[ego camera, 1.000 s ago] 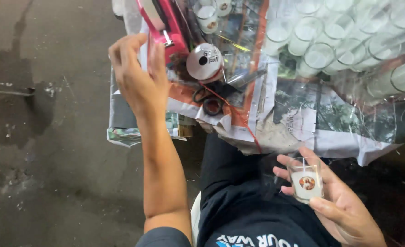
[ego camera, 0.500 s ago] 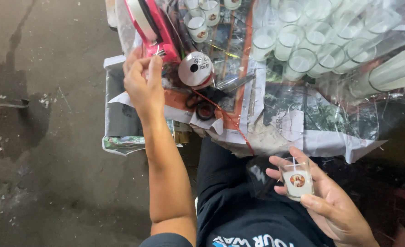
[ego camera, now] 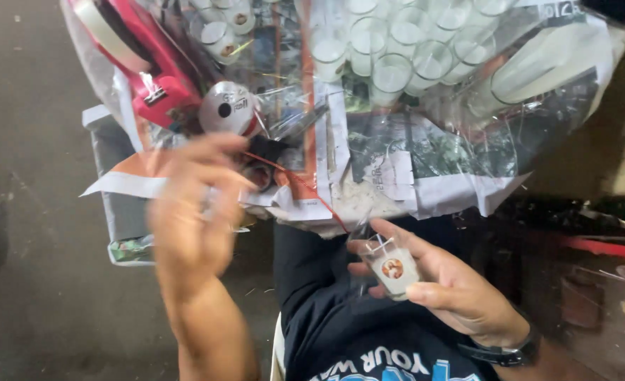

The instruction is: The person is individually packaging small glass candles into clear plastic bags at a steady pace.

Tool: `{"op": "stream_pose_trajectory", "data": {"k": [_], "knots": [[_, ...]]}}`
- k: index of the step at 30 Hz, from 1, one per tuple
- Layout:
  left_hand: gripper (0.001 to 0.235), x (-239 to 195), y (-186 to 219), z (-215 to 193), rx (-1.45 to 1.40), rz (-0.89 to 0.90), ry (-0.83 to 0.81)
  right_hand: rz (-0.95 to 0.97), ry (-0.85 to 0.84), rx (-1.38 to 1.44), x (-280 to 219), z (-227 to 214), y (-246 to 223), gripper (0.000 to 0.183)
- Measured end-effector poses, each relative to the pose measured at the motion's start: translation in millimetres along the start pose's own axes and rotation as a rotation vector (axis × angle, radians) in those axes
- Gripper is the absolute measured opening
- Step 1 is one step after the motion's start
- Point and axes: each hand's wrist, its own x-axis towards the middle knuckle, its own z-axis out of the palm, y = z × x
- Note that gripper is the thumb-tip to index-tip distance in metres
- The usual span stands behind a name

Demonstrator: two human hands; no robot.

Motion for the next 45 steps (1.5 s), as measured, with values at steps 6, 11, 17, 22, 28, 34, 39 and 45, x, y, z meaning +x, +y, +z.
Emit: {"op": "stream_pose_trajectory", "data": {"k": [6, 11, 17, 22, 28, 34, 39, 45], "knots": [[0.014, -15, 37, 49, -0.462, 0.214, -0.483, 0.056, 0.216, -0.195, -8, -21, 19, 0.07], [0.028, -16, 37, 67, -0.426, 0.227, -0.529, 0.09, 0.229, -0.307, -7, -12, 8, 0.078], [0.013, -20, 29, 81, -0.361, 0.219, -0.515, 0.03, 0.122, -0.196, -3, -6, 1, 0.076], [0.015, -25, 22, 86, -0.27, 0.278, -0.468, -0.01, 0.147, -0.232, -4, -11, 1, 0.068], [0.051, -25, 21, 81, -0.172, 0.285, -0.377, 0.123, 0.186, -0.361, -4, -18, -2, 0.074], [0.01, -19, 25, 73, -0.076, 0.412, -0.538, 0.118, 0.128, -0.437, -1, -19, -2, 0.072], [0.048, -18, 32, 66, -0.028, 0.422, -0.54, 0.069, 0.066, -0.511, -4, -27, 7, 0.08], [0.073, -14, 20, 69, 0.089, 0.296, -0.574, 0.022, 0.096, -0.631, -3, -23, 8, 0.089]]}}
